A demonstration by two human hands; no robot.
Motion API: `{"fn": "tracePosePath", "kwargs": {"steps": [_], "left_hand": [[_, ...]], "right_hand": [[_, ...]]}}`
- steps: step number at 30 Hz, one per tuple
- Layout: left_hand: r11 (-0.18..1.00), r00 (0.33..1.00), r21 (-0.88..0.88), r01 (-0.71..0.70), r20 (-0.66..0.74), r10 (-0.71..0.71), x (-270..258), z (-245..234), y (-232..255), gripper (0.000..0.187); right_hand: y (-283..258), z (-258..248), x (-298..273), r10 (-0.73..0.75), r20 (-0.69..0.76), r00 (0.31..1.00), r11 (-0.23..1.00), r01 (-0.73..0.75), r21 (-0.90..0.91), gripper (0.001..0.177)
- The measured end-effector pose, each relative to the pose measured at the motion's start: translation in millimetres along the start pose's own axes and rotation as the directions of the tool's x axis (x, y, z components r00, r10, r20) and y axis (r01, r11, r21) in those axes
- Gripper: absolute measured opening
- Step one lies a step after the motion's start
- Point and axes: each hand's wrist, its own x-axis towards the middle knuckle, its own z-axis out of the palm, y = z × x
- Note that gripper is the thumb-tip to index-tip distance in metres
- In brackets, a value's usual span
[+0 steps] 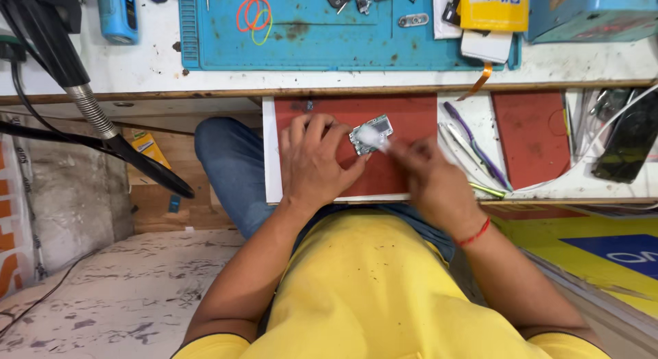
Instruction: The person scrubs a small circuit board with a toothbrush on a red mat. They hold the board with one hand and brush it with the other, repeatedly flipping it to clean both sides.
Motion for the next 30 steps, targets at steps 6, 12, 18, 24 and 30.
{"fn": "tracePosePath", "kwargs": {"steps": [6, 12, 18, 24, 30], "left_hand": [[1.0, 1.0, 0.002, -0.007, -0.007, 0.007, -2.6, -0.5, 1.1, 0.045], [1.0, 1.0, 0.002, -0.004, -0.02, 0.004, -4.9, 3.3, -0.8, 0.044], [1.0, 0.999, -0.002, -0.002, -0.034, 0.002, 2.7, -1.1, 5.6, 0.045], [1.0, 1.0, -0.013, 0.009, -0.012, -0.009, -3.1, 2.0, 2.6, 0.044], [1.0, 1.0, 0.0, 0.011, 0.006, -0.011, 4.2, -0.8, 4.4, 0.043]], "right_hand": [[-9.0, -1.2, 2.5, -0.035, -0.003, 0.999, 0.997, 0.034, -0.068, 0.056], [3.9, -0.5, 0.2, 0.012, 0.091, 0.996, 0.997, -0.005, -0.078, 0.059], [-13.5, -13.9, 9.5, 0.002, -0.012, 1.0, 1.0, -0.002, -0.026, 0.063], [-9.8, -11.2, 14.0, 0.032, -0.03, 0.999, 0.992, -0.036, -0.12, 0.053], [0.0, -6.5, 13.8, 0.104, 0.008, 0.995, 0.99, -0.102, -0.1, 0.053]]}}
